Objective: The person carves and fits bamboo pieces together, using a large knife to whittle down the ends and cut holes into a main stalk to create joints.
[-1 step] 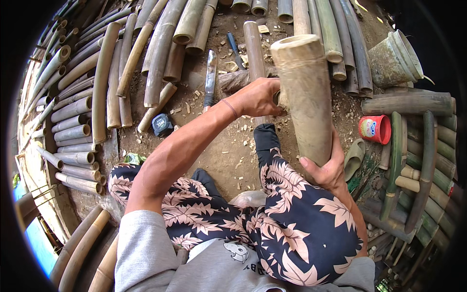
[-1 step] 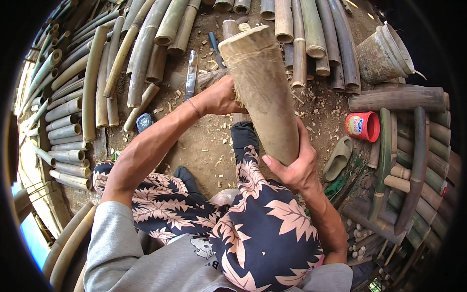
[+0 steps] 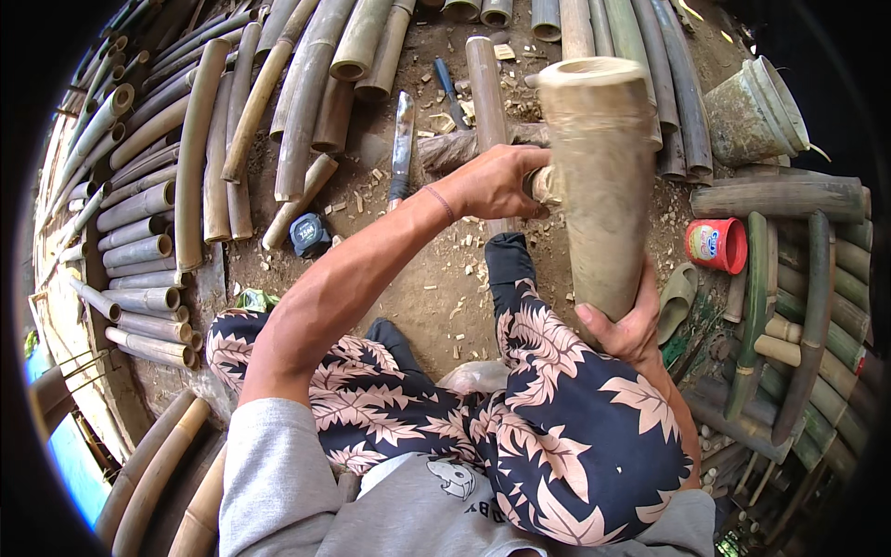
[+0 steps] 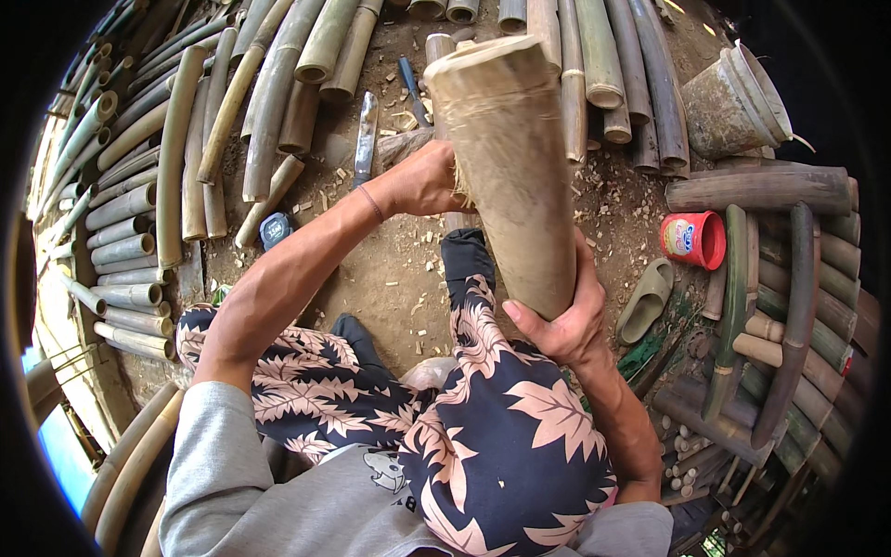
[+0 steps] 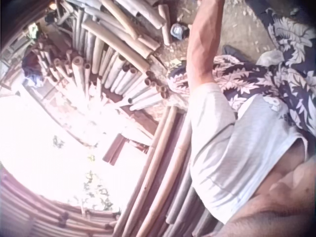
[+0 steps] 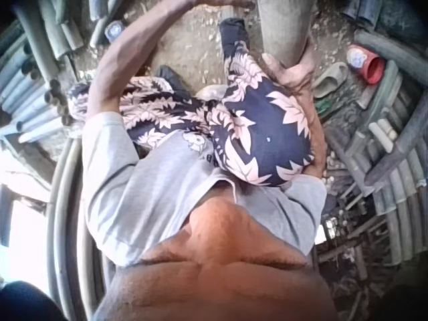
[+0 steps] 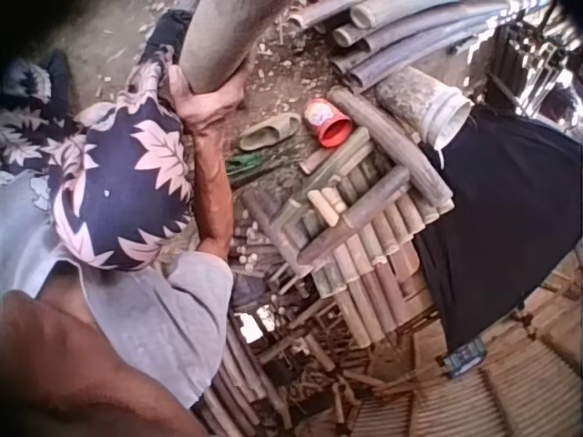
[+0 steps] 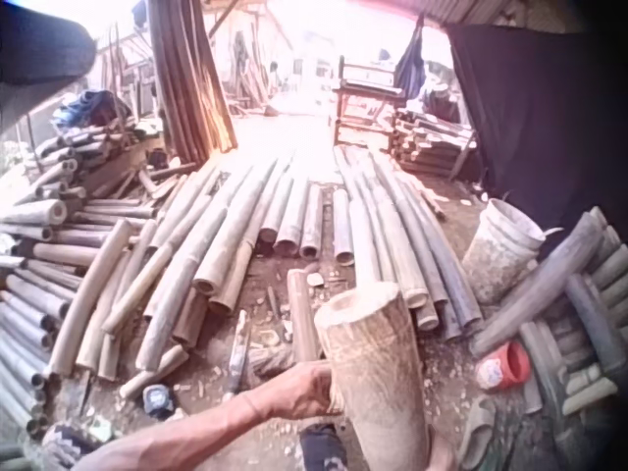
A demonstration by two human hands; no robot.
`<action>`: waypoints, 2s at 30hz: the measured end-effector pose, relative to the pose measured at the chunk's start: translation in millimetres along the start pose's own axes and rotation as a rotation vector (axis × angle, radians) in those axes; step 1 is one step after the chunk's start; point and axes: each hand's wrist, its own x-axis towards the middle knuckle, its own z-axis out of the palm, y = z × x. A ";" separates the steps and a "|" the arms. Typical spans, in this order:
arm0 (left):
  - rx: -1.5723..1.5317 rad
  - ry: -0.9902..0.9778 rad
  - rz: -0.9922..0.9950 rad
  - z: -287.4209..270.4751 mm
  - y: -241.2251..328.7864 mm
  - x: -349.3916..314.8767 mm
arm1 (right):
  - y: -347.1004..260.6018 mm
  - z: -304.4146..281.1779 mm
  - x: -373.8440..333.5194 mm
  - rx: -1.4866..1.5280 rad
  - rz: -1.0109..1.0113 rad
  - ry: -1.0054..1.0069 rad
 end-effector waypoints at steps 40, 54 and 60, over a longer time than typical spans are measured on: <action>-0.765 0.130 -1.331 91.2 -157.4 80.7 | 218.2 10.5 231.7 -0.228 0.482 -0.626; -1.438 0.658 -1.459 104.3 -242.9 99.8 | 259.2 45.6 352.2 -0.483 0.381 -1.113; -1.693 0.951 -1.339 91.2 -238.3 92.7 | 249.9 69.2 383.7 -0.497 0.242 -1.232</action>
